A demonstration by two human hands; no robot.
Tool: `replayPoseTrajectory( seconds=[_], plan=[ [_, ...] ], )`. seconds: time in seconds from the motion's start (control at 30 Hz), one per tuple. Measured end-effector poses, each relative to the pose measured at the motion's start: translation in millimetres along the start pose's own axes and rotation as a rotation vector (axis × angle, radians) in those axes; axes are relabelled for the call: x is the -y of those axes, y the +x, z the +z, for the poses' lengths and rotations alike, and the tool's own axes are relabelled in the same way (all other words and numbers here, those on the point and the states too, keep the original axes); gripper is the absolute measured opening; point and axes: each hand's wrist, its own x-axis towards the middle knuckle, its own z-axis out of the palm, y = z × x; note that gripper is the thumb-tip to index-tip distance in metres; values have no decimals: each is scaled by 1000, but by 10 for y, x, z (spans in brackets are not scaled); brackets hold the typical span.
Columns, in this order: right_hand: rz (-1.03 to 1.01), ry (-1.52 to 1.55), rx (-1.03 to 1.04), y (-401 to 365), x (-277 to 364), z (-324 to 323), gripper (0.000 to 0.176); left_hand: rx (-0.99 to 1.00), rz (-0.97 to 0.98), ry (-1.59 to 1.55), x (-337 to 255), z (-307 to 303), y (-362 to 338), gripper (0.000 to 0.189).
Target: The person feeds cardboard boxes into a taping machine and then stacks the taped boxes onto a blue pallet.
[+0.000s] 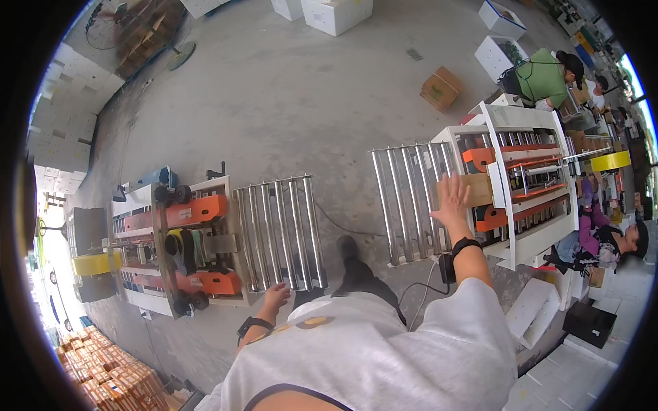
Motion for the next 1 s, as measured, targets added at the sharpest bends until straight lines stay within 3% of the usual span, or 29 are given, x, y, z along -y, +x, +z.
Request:
replayPoseTrajectory(
  seconds=[0.07,0.13,0.2,0.33,0.47,0.53,0.6,0.63,0.67,0.7,0.73,0.8,0.83,0.9,0.93,0.97,1.0],
  plan=[
    [55,-167,238,150,-394,-65,121,-21,30,-10,-23,-10,20,46],
    [13,-333,327,316,-772,129,123,-44,68,84,-24,38,22,47],
    [-43,-229,230,525,-1051,515,120,-50,107,123,-20,77,13,51],
    [17,-158,287,487,-753,65,112,-102,266,286,31,214,83,44],
    [-10,-184,268,561,-814,287,121,-77,389,442,-175,418,39,42],
    [-52,-187,197,538,-704,234,112,-24,387,487,-397,453,-105,39],
    [-60,-90,234,447,-389,26,107,-42,483,530,-486,591,-87,36],
    [-344,-110,24,-20,172,-571,45,-45,571,511,-540,654,-135,36],
    [-337,-89,181,-14,361,-531,68,-40,665,502,-631,700,-239,37],
    [-261,31,215,97,563,-210,105,74,691,508,-769,697,-351,38],
    [-415,55,265,174,676,26,103,190,718,517,-903,673,-455,39],
    [-693,33,315,-102,1402,-76,105,279,837,420,-1002,728,-539,69],
    [-820,26,358,-274,1776,-215,106,277,834,410,-1019,702,-658,69],
    [-1101,81,436,-475,2408,-393,105,-105,1032,658,-1023,620,-910,95],
    [-1160,131,426,-528,2653,-379,105,-3,968,452,-978,548,-904,110],
    [-1214,180,413,-543,2886,-287,105,-231,947,332,-916,537,-729,113],
    [-1196,232,465,-564,3118,-254,104,-263,1021,199,-855,341,-610,118]
  ],
)
